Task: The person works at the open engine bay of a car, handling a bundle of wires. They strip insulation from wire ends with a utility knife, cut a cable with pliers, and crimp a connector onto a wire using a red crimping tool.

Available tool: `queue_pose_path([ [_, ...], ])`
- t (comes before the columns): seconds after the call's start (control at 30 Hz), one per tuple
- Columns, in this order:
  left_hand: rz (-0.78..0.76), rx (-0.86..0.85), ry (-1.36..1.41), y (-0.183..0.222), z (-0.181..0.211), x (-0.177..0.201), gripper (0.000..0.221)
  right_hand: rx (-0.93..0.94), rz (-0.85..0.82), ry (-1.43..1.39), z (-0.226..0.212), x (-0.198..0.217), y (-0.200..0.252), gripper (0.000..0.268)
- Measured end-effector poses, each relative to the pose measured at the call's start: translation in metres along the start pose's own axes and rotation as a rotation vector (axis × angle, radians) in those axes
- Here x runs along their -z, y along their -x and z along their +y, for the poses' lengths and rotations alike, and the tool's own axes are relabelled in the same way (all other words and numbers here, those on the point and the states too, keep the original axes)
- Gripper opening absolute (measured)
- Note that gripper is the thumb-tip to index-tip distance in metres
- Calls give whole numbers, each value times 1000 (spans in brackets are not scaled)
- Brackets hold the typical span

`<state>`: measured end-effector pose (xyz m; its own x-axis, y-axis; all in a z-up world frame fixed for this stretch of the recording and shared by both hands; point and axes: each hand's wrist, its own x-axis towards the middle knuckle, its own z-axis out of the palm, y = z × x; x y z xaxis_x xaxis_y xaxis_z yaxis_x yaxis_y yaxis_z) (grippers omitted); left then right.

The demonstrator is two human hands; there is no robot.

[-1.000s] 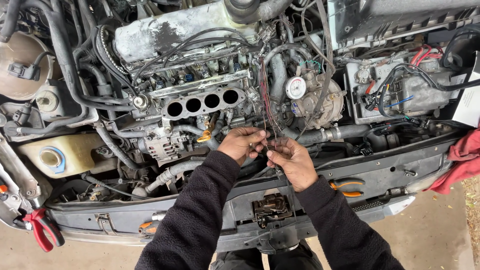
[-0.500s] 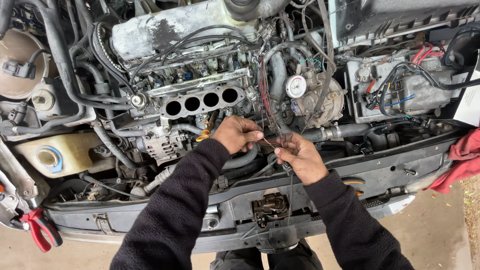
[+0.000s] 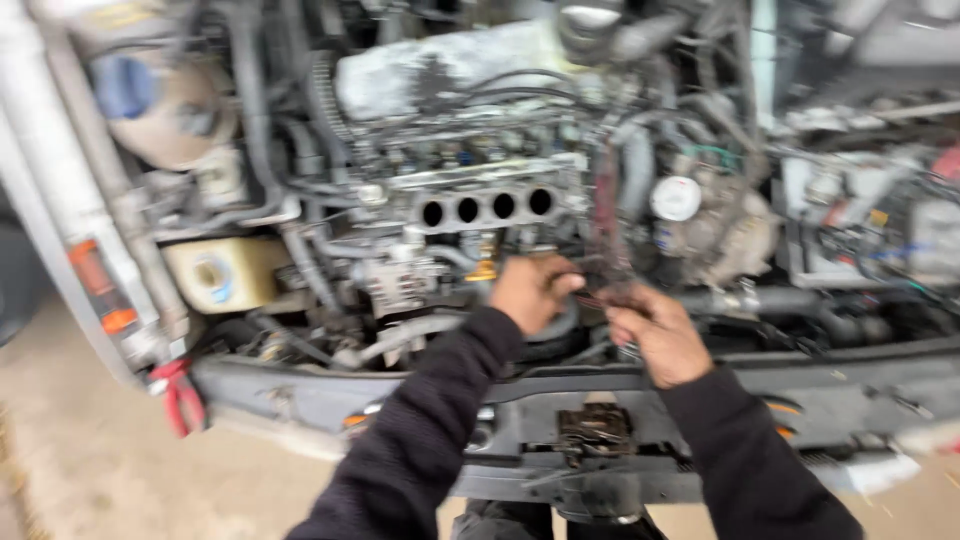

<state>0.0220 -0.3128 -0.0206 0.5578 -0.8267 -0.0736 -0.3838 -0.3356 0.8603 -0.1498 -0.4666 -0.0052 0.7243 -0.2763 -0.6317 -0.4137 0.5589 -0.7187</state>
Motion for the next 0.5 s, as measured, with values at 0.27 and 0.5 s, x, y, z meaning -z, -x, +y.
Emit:
queue_pose_path([
  [0.27,435,440,-177,155,53,118,34,62,298,34,4,-8,1,23],
  [0.5,878,980,-720,290,-115,337,39,72,387,100,7,3,-7,20],
])
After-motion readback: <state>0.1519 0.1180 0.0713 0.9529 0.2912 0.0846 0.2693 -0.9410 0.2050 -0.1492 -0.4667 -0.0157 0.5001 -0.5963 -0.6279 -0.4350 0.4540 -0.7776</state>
